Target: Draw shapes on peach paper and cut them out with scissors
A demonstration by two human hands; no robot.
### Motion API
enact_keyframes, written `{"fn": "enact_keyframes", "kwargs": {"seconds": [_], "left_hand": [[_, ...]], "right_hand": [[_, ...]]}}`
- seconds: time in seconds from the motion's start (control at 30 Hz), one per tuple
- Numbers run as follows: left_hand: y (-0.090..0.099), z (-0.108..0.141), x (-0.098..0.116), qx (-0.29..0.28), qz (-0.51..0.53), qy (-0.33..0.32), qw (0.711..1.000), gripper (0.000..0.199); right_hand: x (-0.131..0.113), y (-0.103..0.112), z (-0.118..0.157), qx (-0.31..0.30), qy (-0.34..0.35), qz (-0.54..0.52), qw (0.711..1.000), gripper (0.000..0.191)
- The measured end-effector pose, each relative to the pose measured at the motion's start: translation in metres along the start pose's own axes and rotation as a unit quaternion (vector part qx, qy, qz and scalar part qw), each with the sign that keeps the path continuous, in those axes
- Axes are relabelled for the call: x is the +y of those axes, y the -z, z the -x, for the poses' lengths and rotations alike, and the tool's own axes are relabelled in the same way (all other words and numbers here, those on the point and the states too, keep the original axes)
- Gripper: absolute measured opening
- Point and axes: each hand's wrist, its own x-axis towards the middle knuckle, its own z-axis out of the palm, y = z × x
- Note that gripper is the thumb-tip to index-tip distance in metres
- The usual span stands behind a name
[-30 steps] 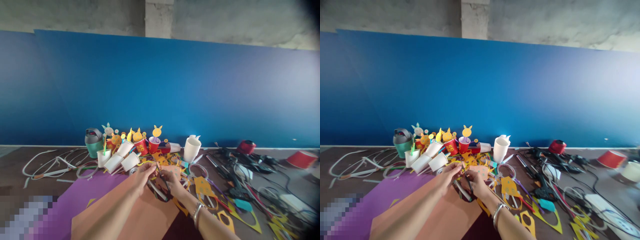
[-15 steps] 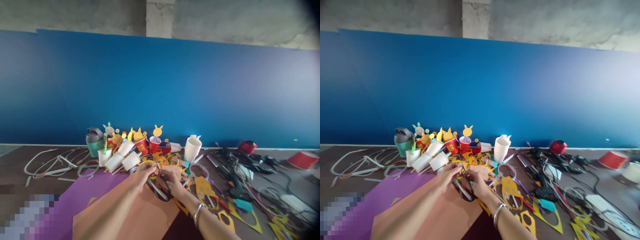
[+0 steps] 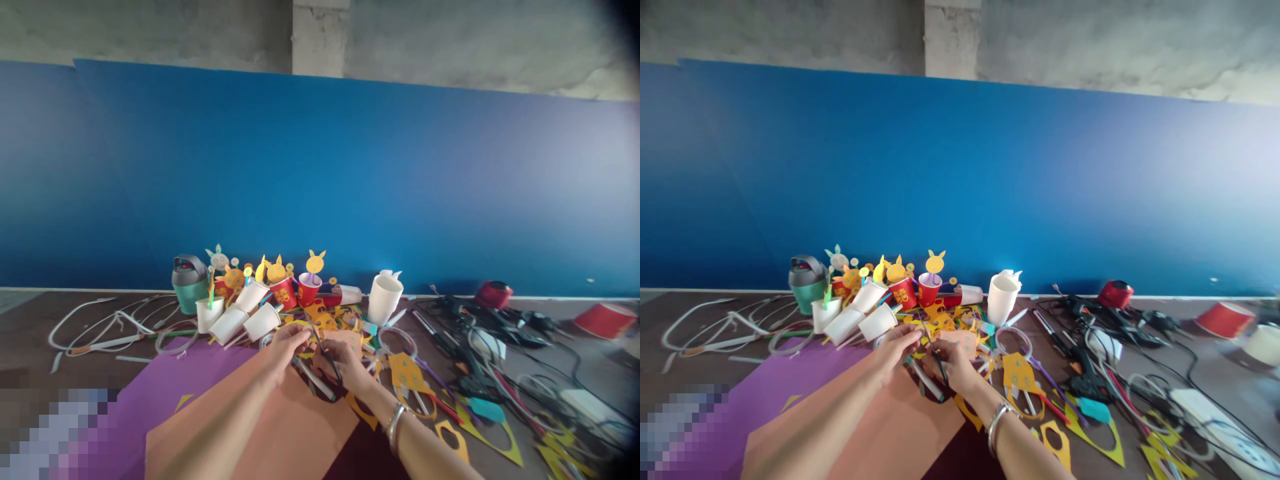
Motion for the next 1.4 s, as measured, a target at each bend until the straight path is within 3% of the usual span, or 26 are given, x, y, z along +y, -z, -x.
{"fn": "enact_keyframes", "kwargs": {"seconds": [0.3, 0.6, 0.87, 1.4], "left_hand": [[-0.001, 0.001, 0.002, -0.002, -0.032, -0.012, 0.999, 0.021], [0.002, 0.001, 0.004, 0.0, -0.049, -0.01, 0.999, 0.022], [-0.001, 0.002, 0.001, -0.007, -0.035, -0.023, 0.999, 0.025], [0.008, -0.001, 0.007, -0.039, -0.052, 0.014, 0.998, 0.025]], "right_hand": [[-0.001, -0.006, 0.002, 0.001, 0.006, -0.034, 0.999, 0.035], [-0.009, -0.003, 0.002, -0.006, -0.008, -0.001, 1.0, 0.035], [0.001, -0.002, 0.001, -0.011, 0.001, -0.012, 1.0, 0.033], [0.002, -0.002, 0.001, -0.01, -0.003, -0.001, 1.0, 0.033]]}}
